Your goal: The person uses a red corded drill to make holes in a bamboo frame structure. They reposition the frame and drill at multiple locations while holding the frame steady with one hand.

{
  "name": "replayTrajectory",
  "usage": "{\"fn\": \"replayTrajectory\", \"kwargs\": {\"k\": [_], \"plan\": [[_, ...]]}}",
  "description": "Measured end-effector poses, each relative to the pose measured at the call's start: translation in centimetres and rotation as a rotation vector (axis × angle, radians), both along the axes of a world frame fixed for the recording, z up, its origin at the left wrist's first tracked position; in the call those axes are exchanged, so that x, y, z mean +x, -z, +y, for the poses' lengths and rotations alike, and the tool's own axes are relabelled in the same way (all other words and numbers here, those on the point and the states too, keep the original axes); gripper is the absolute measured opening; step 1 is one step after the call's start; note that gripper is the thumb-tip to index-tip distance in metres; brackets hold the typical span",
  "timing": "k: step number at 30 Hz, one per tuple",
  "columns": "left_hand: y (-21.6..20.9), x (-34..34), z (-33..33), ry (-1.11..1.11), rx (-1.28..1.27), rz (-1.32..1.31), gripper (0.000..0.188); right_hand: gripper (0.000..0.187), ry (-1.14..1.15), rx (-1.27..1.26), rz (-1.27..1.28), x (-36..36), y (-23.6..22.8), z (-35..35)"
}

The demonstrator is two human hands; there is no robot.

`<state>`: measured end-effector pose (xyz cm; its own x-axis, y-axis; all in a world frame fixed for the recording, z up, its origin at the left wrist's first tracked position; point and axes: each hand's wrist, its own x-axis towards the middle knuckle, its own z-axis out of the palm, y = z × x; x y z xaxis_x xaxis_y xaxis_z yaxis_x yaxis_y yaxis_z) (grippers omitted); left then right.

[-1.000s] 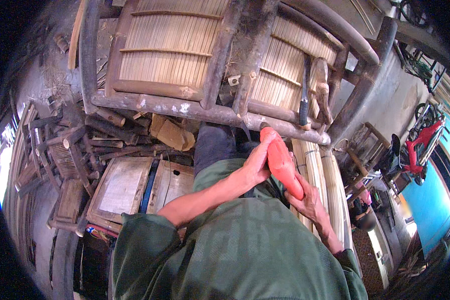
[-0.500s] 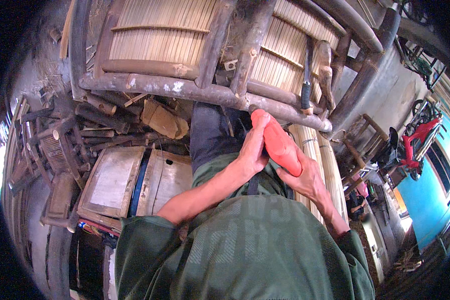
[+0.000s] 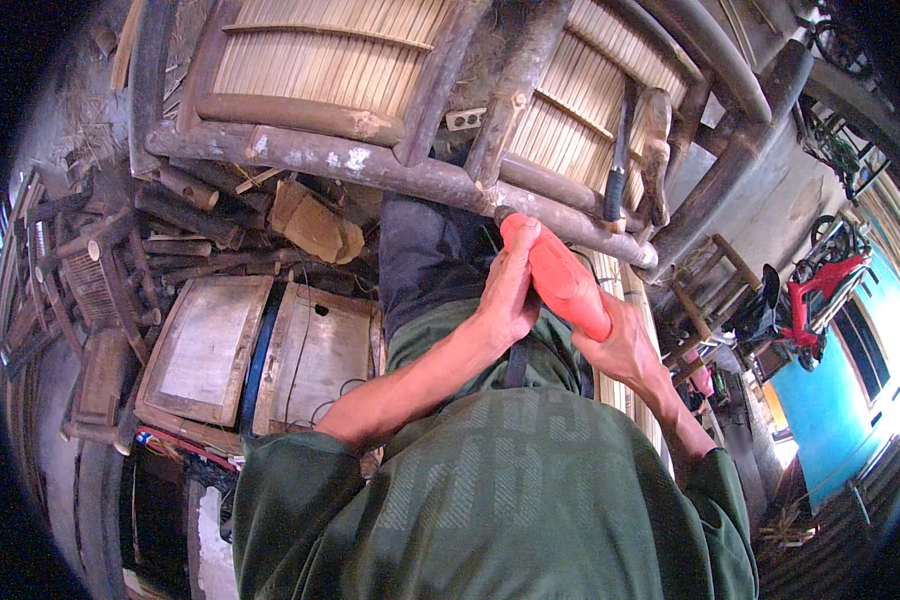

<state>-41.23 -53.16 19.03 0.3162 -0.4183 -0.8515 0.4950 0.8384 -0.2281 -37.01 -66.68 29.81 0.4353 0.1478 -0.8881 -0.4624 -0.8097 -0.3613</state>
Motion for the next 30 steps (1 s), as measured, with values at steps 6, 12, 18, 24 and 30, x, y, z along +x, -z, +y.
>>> {"fn": "replayTrajectory", "kwargs": {"k": [6,12,18,24,30], "plan": [[0.0,0.1,0.1,0.016,-0.004,0.008,0.046,0.048,-0.028,0.006,-0.002,0.0,0.2,-0.4],[0.2,-0.1,0.0,0.023,-0.016,0.005,0.048,0.054,-0.017,0.022,0.020,0.5,0.0,-0.2],[0.1,0.0,0.2,0.023,-0.004,0.000,0.048,0.031,0.007,0.004,-0.065,0.4,-0.2,0.3],[0.1,-0.2,0.2,0.020,-0.018,0.003,0.050,0.032,0.007,0.010,-0.092,0.2,-0.1,0.3],[0.7,-0.1,0.3,0.016,0.000,-0.031,0.054,0.032,-0.043,-0.009,-0.029,1.7,-0.3,0.6]]}}
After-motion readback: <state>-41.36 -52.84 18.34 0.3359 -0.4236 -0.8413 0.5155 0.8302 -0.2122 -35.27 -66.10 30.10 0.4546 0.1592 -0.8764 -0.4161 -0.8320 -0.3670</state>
